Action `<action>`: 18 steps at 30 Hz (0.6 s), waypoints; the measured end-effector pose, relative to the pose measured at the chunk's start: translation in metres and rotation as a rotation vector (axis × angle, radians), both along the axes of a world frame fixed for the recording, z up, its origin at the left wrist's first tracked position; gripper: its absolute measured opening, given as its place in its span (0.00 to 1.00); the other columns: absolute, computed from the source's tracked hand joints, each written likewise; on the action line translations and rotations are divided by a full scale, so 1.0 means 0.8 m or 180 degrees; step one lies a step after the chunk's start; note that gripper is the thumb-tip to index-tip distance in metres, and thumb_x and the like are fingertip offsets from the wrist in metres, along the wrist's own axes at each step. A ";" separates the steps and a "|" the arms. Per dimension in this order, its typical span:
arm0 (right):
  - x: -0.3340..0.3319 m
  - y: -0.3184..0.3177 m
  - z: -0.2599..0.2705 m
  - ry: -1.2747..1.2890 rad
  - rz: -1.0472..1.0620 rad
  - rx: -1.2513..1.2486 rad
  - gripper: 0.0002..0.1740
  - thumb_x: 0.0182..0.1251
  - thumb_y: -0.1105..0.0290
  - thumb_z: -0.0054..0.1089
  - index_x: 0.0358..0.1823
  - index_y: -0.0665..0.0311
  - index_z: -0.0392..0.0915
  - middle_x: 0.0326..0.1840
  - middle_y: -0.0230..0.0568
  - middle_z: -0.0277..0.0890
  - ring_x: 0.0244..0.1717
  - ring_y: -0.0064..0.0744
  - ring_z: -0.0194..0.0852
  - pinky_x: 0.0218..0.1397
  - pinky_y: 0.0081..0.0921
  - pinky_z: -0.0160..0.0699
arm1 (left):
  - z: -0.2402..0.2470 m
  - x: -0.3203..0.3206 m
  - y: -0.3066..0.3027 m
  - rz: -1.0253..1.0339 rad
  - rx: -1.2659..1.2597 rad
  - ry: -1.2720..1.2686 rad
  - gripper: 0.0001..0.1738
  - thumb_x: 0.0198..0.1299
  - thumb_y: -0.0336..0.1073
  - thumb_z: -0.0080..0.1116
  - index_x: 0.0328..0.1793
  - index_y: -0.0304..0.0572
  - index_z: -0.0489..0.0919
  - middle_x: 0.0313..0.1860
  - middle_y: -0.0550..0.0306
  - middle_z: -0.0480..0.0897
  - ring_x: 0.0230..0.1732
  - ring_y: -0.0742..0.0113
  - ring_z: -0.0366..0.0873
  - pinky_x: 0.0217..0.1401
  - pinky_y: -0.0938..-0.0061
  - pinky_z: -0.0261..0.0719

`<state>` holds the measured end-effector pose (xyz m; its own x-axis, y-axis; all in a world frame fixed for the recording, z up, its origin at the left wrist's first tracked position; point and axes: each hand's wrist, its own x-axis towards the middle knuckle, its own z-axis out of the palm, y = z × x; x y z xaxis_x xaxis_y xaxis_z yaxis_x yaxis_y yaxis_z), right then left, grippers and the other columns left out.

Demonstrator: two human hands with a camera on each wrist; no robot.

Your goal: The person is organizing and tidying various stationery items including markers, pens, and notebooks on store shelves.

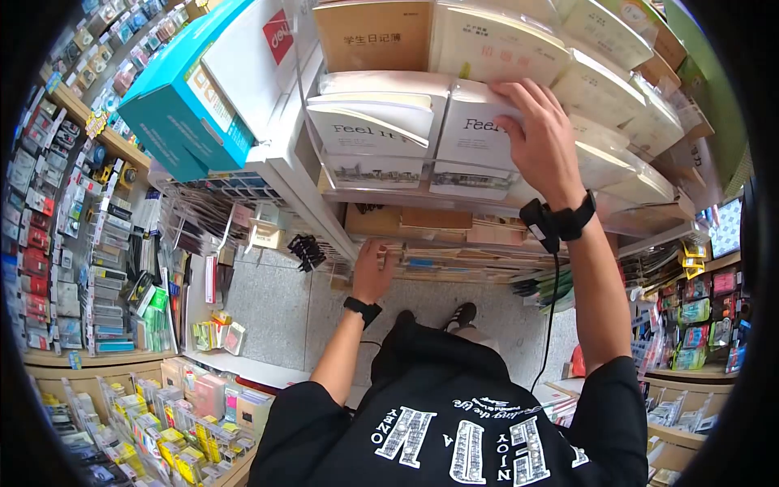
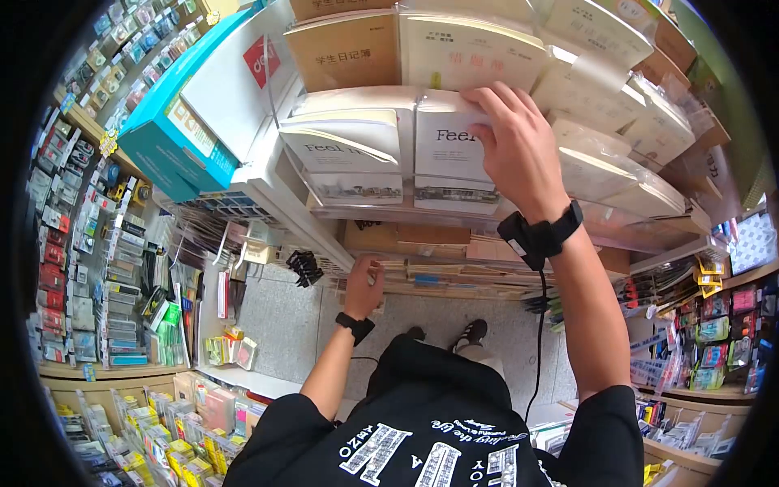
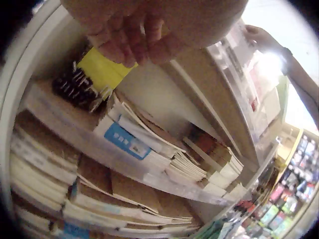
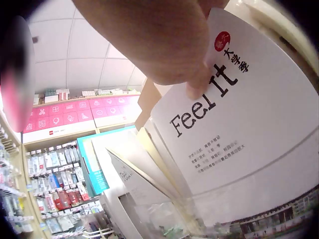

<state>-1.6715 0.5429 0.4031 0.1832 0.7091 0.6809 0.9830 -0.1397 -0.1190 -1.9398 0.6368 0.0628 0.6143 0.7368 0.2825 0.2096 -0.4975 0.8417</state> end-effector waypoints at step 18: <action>-0.071 -0.155 -0.098 0.0707 0.0487 0.0640 0.29 0.60 0.87 0.62 0.65 0.65 0.81 0.72 0.54 0.83 0.73 0.59 0.81 0.83 0.62 0.73 | -0.049 0.082 0.081 -0.0254 0.0850 0.0735 0.26 0.73 0.38 0.70 0.75 0.45 0.84 0.74 0.40 0.84 0.72 0.37 0.82 0.69 0.50 0.85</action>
